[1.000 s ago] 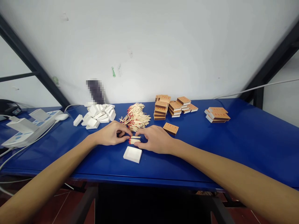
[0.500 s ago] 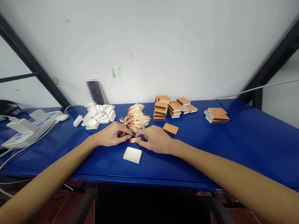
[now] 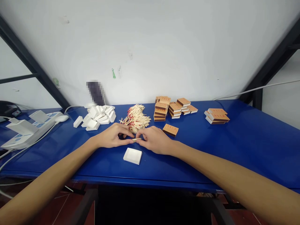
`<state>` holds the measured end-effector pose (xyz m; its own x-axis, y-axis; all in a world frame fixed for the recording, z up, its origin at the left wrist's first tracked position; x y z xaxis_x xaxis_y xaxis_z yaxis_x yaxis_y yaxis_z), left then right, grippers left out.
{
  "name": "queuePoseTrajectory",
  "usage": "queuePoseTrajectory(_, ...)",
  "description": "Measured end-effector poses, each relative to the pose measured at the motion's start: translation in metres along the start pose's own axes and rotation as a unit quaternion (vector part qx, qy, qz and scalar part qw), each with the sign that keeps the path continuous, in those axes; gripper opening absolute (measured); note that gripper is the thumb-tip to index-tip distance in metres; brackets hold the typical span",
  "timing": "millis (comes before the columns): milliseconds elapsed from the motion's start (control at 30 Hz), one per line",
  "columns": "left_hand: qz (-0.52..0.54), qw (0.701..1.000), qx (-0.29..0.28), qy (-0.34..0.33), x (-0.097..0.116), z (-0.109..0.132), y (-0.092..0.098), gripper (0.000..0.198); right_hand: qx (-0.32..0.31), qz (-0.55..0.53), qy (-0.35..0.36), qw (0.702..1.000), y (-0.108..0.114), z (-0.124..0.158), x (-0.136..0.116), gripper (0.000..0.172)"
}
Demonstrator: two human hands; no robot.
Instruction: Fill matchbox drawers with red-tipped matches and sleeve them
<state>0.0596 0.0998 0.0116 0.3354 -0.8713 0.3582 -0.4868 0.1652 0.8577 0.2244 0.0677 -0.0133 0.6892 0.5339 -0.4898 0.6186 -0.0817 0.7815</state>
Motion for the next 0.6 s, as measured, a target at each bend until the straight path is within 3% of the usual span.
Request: queuePoseTrajectory(600,0.024,0.999,0.024,0.04,-0.0037,-0.0001,-0.0059,0.021,0.033,0.058,0.052,0.996,-0.003,0.0014,-0.0012,0.021)
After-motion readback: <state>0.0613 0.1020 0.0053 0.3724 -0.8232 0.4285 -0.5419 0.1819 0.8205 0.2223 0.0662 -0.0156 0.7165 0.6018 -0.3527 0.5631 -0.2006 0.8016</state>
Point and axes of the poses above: each hand's wrist, its own z-axis away from the middle knuckle, its own y-axis out of the back of the hand, x = y × z, the point moved 4 cm from there along -z, towards the middle knuckle, and after that the axes turned 12 degrees about x, right-handed, at the moved point
